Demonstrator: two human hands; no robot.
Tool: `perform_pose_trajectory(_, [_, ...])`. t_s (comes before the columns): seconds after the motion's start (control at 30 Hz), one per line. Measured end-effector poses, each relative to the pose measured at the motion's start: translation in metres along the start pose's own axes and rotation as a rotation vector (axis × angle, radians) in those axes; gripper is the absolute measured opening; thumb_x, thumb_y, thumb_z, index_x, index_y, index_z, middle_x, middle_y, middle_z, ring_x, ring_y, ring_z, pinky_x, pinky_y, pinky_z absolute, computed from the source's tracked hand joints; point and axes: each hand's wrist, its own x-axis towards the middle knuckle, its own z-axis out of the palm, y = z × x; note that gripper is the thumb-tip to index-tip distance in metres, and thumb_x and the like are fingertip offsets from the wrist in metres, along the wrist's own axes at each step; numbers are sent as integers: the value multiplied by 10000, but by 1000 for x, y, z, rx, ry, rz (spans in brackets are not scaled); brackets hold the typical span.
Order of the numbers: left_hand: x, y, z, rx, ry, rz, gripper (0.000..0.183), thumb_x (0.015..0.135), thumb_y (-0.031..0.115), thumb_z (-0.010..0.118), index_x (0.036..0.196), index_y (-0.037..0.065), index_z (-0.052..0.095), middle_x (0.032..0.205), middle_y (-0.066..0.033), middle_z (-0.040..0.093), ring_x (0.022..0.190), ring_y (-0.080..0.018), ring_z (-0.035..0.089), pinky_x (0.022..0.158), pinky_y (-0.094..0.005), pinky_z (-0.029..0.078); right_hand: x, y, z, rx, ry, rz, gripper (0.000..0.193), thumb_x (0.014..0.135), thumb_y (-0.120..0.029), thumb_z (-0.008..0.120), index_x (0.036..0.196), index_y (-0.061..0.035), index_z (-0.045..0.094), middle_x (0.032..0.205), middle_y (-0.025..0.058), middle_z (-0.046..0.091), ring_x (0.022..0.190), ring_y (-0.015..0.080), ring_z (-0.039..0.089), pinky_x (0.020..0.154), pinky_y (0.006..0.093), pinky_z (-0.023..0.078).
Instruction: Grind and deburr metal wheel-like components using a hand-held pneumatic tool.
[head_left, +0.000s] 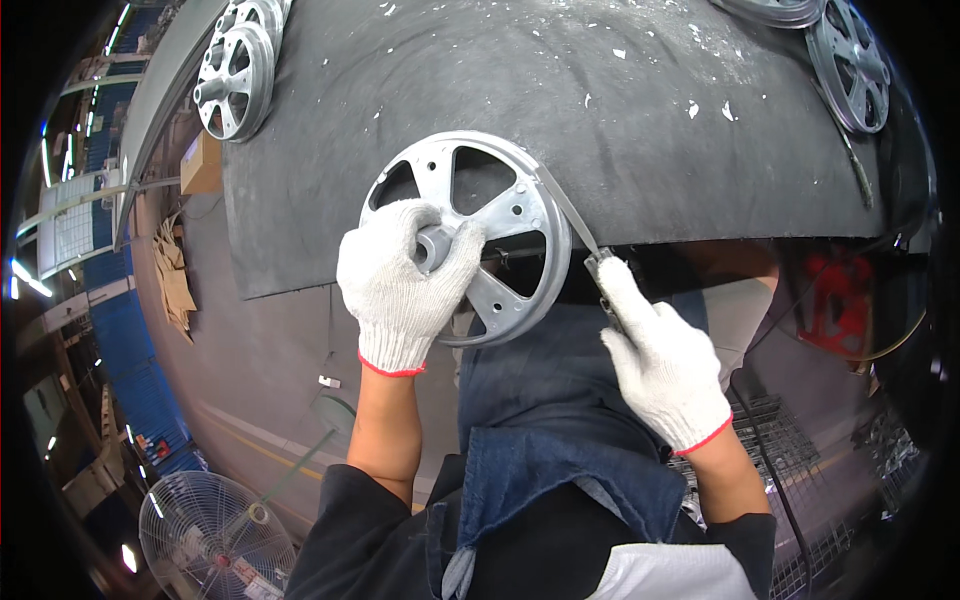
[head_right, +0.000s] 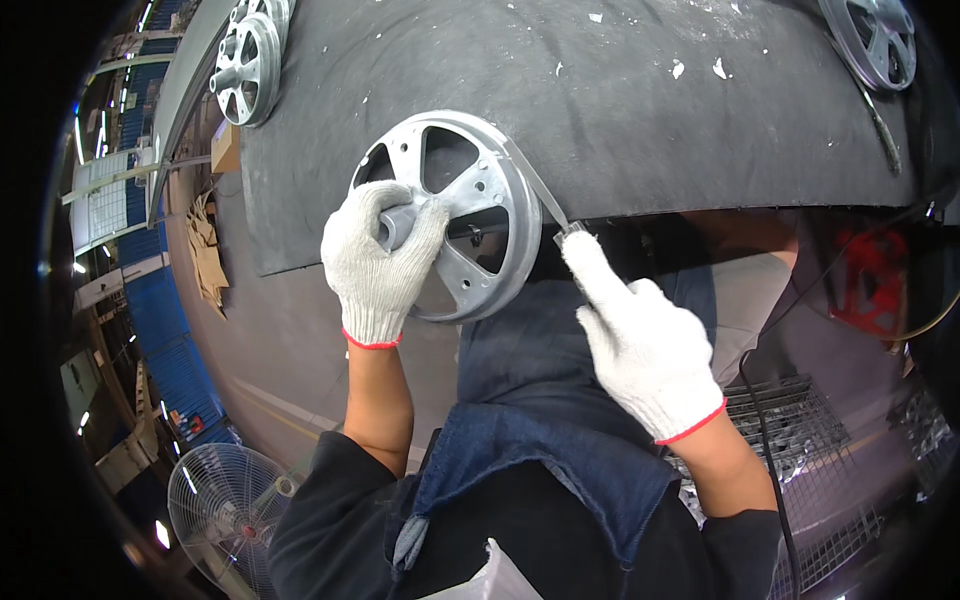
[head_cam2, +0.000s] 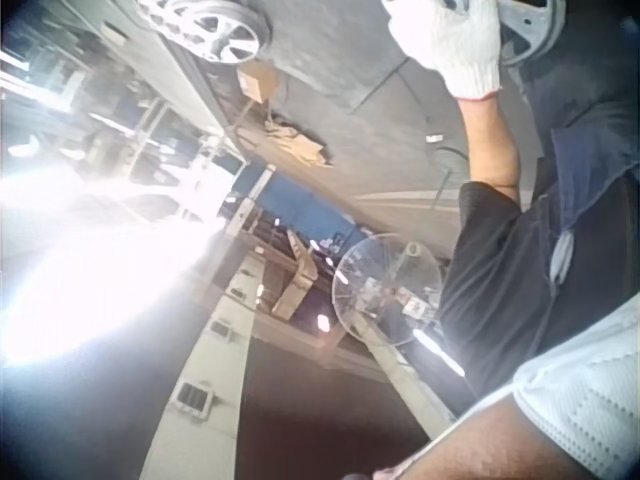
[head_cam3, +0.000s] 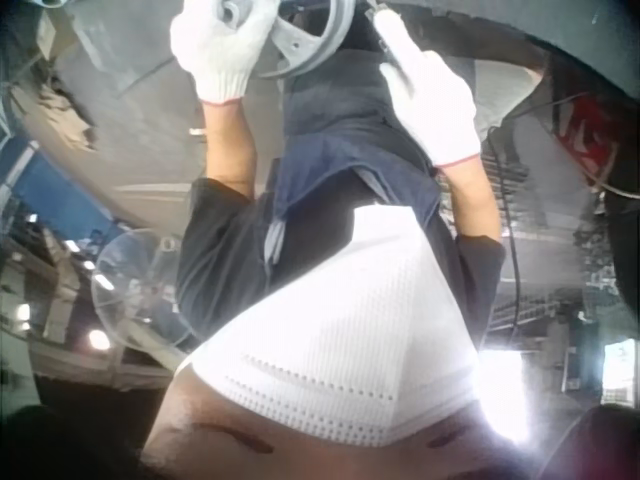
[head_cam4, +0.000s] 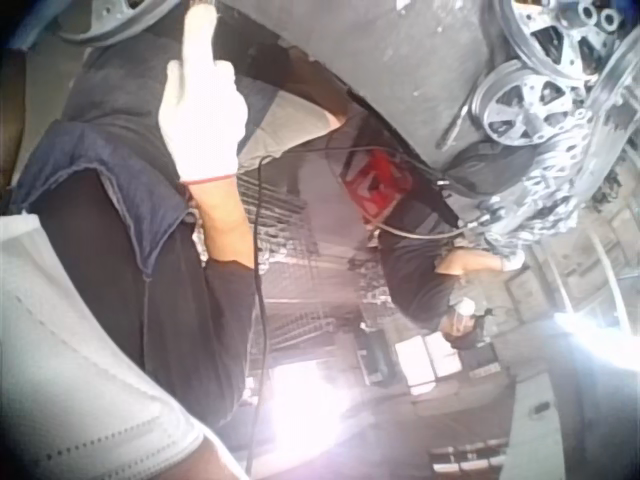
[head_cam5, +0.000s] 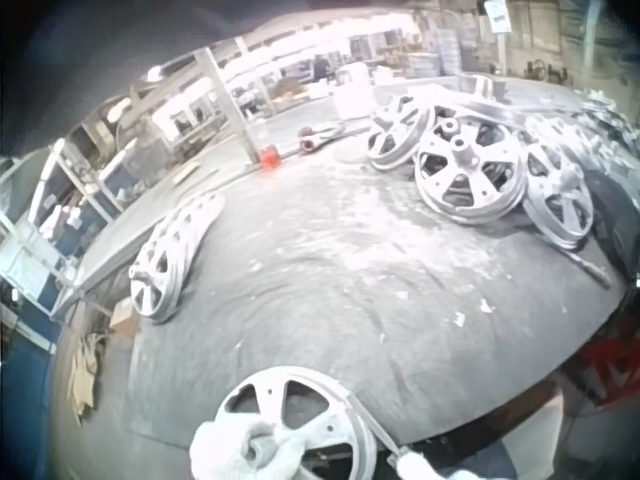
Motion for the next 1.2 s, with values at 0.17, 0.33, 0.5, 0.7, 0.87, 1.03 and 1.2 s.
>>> perform_pose_trajectory(0.17, [1, -1, 1, -29, 50, 57, 298, 844, 275, 984, 986, 80, 810, 878, -95, 793, 729, -278, 747, 716, -396, 581, -1, 4, 3, 59, -17, 12, 811, 976, -132, 834, 1723, -293, 560, 899, 133, 685, 719, 333, 727, 720, 451, 619])
perform_pose_trajectory(0.33, [2, 4, -7, 53, -67, -46, 337, 821, 361, 992, 970, 115, 818, 837, -85, 788, 735, -292, 756, 711, -403, 585, 1, 13, 4, 478, -33, 6, 786, 1023, -32, 758, 1755, -151, 498, 1332, 232, 801, 1140, 353, 836, 1016, 392, 637])
perform_pose_trajectory(0.5, [2, 2, -3, 51, -20, -12, 357, 802, 375, 1001, 953, 106, 821, 821, -81, 786, 716, -290, 748, 710, -401, 585, 2, 4, -9, 731, -250, 308, 792, 1038, -7, 705, 1780, -95, 441, 1518, 178, 751, 1023, 216, 771, 944, 325, 619])
perform_pose_trajectory(0.7, [4, 3, -5, 50, -27, 22, 366, 794, 381, 1004, 940, 97, 825, 832, -80, 794, 709, -288, 749, 703, -397, 585, 9, 10, -21, 1045, -391, 661, 804, 1039, -19, 691, 1792, -106, 426, 1223, 76, 816, 708, 100, 655, 724, 293, 610])
perform_pose_trajectory(0.87, [3, 5, -3, 41, -40, 13, 363, 789, 374, 1006, 942, 98, 826, 831, -79, 793, 714, -290, 751, 711, -394, 584, -3, 17, 2, 610, -149, 189, 779, 1045, -28, 710, 1776, -95, 449, 1179, 126, 832, 922, 189, 795, 891, 343, 648])
perform_pose_trajectory(1.03, [1, 5, -3, 42, -4, -7, 344, 794, 348, 993, 962, 100, 825, 862, -73, 796, 757, -295, 751, 744, -407, 575, 0, 7, -2, 469, -109, 94, 757, 1034, -23, 742, 1742, -46, 478, 1650, 231, 648, 1470, 321, 700, 1217, 361, 531])
perform_pose_trajectory(1.2, [19, -9, -11, 15, -59, 175, 288, 835, 340, 943, 956, 112, 816, 820, -65, 759, 711, -287, 723, 739, -415, 540, -5, 18, 5, 557, -65, 75, 765, 1028, -10, 744, 1744, -54, 478, 1624, 230, 669, 1423, 333, 731, 1194, 363, 545])
